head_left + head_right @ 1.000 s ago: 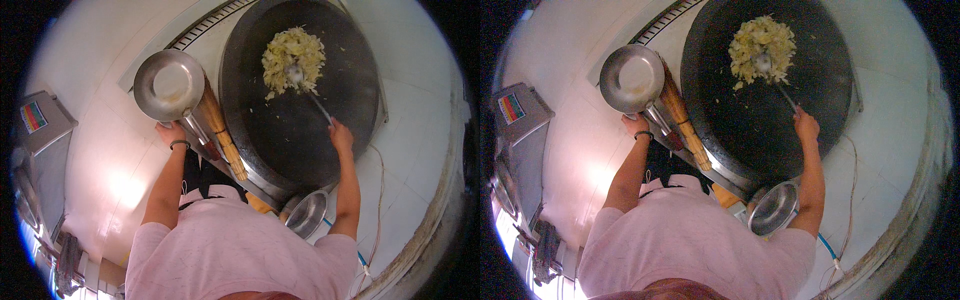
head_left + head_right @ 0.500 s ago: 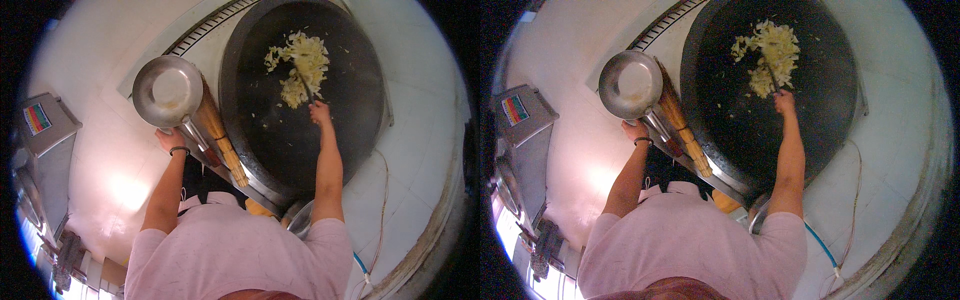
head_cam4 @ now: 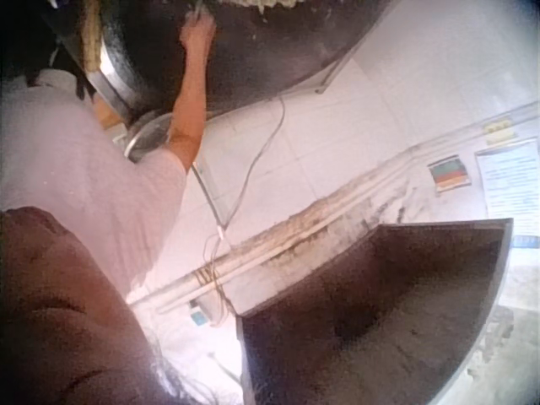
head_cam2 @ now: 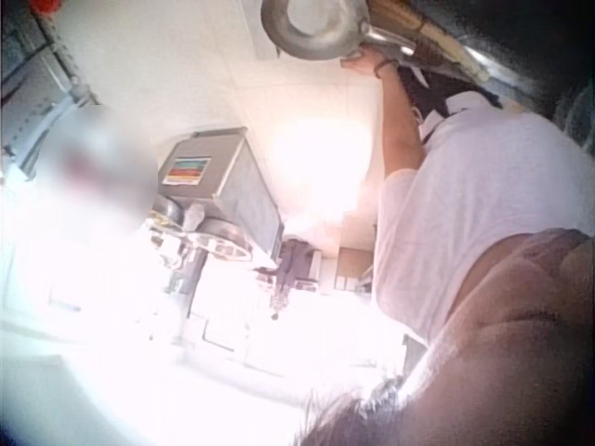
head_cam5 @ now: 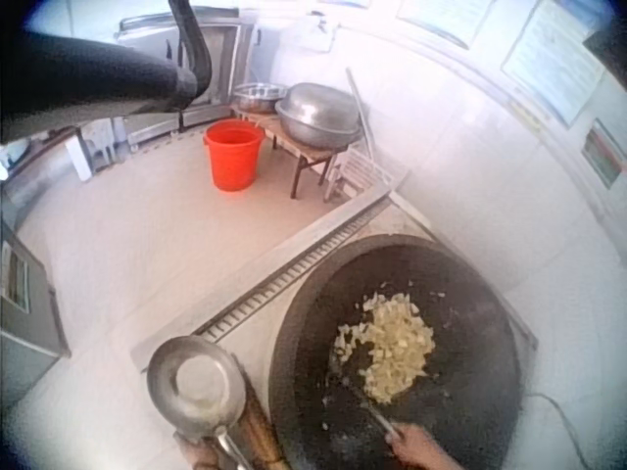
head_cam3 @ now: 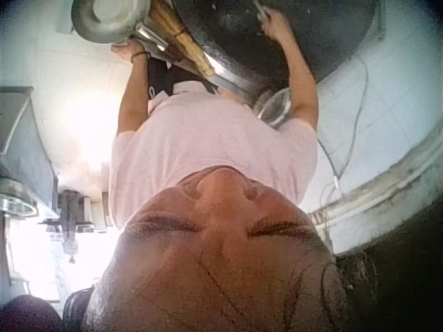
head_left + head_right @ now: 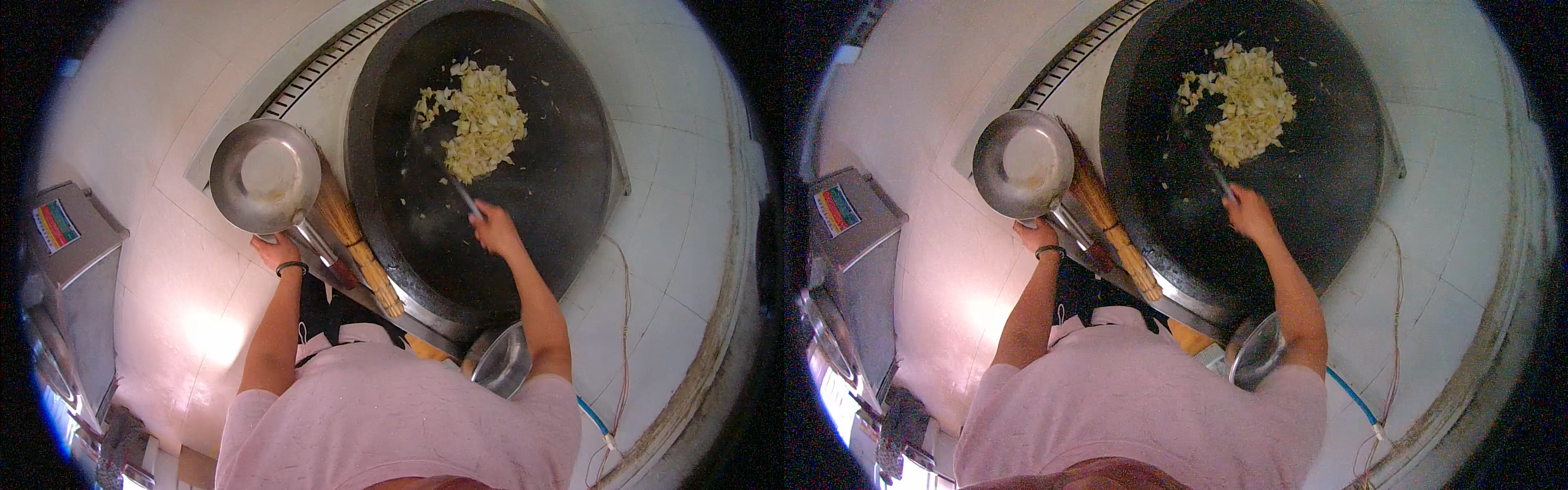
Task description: The person stir-fries chopped vegetables in a large wok using a metal spatula. They add seasoning from a small packet and continue to mix the contents. The person also briefly reaches for a switch on the wall.
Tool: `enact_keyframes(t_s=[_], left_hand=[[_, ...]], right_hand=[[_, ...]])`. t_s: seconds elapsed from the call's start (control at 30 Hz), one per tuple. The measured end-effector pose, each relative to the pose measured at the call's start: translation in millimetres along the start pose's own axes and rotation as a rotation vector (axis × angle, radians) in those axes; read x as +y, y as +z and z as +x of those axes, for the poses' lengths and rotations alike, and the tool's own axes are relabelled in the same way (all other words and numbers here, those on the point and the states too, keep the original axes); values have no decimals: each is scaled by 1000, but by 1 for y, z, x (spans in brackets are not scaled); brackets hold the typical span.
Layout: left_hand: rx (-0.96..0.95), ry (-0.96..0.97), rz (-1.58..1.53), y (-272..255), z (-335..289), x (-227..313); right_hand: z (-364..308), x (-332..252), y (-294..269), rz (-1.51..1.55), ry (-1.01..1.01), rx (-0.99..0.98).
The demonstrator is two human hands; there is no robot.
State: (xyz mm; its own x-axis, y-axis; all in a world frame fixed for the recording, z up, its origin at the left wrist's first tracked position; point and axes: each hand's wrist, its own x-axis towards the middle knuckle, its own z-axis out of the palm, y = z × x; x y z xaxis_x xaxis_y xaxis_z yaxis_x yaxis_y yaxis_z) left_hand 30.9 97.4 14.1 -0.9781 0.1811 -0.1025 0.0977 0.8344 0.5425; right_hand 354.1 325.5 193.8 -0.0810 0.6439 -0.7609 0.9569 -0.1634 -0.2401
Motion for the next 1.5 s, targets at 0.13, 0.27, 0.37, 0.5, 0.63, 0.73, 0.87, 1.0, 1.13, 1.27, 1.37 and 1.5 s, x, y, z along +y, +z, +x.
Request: enact_keyframes(t_s=[0.13, 0.27, 0.37, 0.5, 0.63, 0.73, 0.87, 1.0, 1.13, 1.27, 1.37, 1.5], left_hand=[[-35, -4, -39, 4, 0, 9], [-34, 28, -30, 5, 3, 4], [1, 25, -8, 2, 0, 4], [-68, -47, 19, 0, 1, 2], [33, 41, 46, 9, 1, -12], [-39, 38, 25, 9, -1, 5], [-29, 10, 13, 8, 0, -4], [-8, 6, 27, 6, -1, -10], [-24, 33, 9, 13, -1, -2], [-14, -5, -7, 5, 0, -1], [-55, 13, -45, 1, 1, 7], [-93, -2, 15, -4, 0, 9]], right_hand=[[158, 13, -44, -322, -70, 378], [211, 34, -131, 431, 152, 379], [177, 50, -172, 950, 50, 337], [162, 74, -170, 1204, 49, 256], [200, 97, -103, 713, 254, 398], [222, 191, -18, 484, 179, 449], [164, 205, 66, 520, 211, 408], [70, 152, 2, 904, 350, 295], [129, 194, -54, 207, -9, 680], [179, 171, -67, -90, 134, 765], [183, 184, -36, -431, 264, 252], [118, 207, 55, -166, 261, 69]])
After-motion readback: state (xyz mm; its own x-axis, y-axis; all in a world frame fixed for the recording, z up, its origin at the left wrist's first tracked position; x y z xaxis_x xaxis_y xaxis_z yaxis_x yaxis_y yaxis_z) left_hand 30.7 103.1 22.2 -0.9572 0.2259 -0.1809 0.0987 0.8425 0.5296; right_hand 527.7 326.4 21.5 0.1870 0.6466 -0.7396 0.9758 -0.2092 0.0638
